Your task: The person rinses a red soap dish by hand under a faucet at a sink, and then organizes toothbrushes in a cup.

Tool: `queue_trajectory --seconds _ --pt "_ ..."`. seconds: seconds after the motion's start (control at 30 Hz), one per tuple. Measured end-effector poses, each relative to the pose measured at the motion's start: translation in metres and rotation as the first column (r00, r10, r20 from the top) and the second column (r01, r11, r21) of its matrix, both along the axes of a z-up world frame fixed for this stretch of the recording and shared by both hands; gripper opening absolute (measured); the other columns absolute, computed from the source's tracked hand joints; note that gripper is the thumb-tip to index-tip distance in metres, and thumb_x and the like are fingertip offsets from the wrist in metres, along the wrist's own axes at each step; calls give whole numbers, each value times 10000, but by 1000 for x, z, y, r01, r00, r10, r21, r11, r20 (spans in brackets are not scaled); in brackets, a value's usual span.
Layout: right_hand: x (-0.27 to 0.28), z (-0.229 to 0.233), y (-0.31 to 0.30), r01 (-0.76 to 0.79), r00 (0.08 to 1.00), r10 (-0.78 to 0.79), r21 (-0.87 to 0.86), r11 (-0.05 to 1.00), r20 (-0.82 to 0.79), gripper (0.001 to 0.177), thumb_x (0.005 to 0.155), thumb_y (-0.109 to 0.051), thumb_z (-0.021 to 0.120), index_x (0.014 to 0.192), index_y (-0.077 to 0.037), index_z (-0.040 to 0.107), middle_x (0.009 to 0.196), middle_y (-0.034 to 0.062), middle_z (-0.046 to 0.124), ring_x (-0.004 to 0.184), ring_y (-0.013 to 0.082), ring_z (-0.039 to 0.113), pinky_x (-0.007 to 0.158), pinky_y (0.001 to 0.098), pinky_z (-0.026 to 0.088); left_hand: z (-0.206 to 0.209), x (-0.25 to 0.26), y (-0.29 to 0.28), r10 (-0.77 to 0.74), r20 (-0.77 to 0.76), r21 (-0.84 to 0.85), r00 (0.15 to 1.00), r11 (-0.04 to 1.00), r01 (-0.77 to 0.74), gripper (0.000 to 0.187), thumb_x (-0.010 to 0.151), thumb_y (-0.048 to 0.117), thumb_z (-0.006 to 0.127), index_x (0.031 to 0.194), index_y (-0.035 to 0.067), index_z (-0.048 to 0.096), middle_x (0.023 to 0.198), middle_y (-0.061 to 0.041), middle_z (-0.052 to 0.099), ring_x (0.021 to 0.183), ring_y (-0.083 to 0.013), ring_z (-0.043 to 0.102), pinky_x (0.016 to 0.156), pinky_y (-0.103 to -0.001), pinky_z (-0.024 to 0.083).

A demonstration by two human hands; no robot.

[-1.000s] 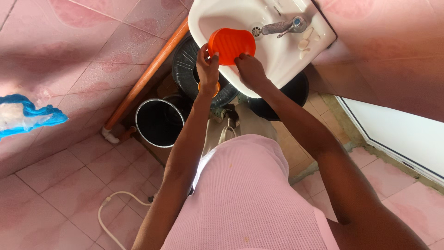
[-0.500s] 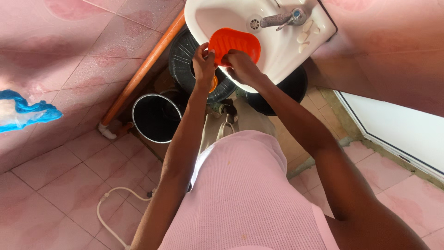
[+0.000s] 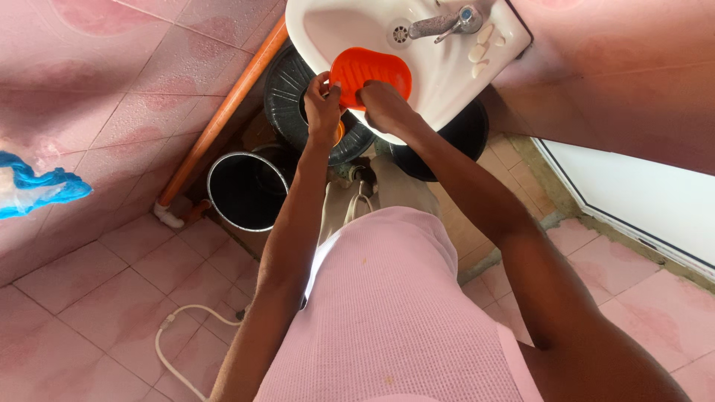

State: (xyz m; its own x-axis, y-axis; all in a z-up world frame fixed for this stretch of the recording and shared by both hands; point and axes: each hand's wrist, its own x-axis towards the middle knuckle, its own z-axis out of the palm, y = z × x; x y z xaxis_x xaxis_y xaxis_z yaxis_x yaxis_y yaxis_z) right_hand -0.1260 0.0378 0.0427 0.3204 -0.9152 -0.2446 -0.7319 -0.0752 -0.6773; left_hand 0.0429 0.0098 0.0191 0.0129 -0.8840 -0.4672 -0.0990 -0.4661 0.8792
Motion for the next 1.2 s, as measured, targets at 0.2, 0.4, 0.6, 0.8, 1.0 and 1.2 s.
queue_trajectory --seconds 0.2,0.4,0.6,0.8,1.0,1.2 --pt "-10 -4 2 17 998 -23 95 995 61 303 730 107 656 1016 29 718 949 228 701 970 389 673 836 476 508 7 0 1 0 43 10 999 1000 -1 386 982 167 632 1331 5 591 1172 -121 637 977 -205 705 755 -344 662" --pt "-20 -10 5 11 974 -16 25 1000 224 220 815 93 700 1020 18 727 929 160 737 816 243 727 692 357 550 7 7 -1 8 9 86 1000 996 -9 378 993 174 608 1321 -9 576 1193 -119 636 1031 -210 704 821 -362 677" --pt "-41 3 10 34 912 -110 195 980 395 216 821 47 791 1024 16 727 869 132 747 730 193 692 637 346 538 1 12 -2 49 -9 173 999 984 -47 353 1010 180 564 1293 -29 588 1116 -134 637 997 -232 727 857 -405 641" --pt "-72 -13 23 318 739 -264 24 948 620 109 935 97 716 958 -8 701 930 103 732 790 149 731 726 273 652 2 14 -1 62 -21 156 998 986 -58 359 998 156 588 1314 -12 556 1067 -109 612 985 -221 705 882 -419 678" --pt "-155 -55 36 799 469 -561 -56 599 682 162 906 128 720 978 -16 703 977 89 734 833 137 683 768 301 594 5 11 5 68 -96 107 993 993 -58 395 998 145 605 1351 -18 538 1107 -121 578 1018 -228 671 905 -429 675" --pt "-211 -79 41 827 561 -659 -300 476 500 339 796 218 566 1034 -4 661 1042 99 710 832 150 617 707 272 489 9 2 10 40 -102 79 994 996 -32 414 1003 157 603 1374 -3 510 1178 -130 604 1076 -223 677 913 -413 654"
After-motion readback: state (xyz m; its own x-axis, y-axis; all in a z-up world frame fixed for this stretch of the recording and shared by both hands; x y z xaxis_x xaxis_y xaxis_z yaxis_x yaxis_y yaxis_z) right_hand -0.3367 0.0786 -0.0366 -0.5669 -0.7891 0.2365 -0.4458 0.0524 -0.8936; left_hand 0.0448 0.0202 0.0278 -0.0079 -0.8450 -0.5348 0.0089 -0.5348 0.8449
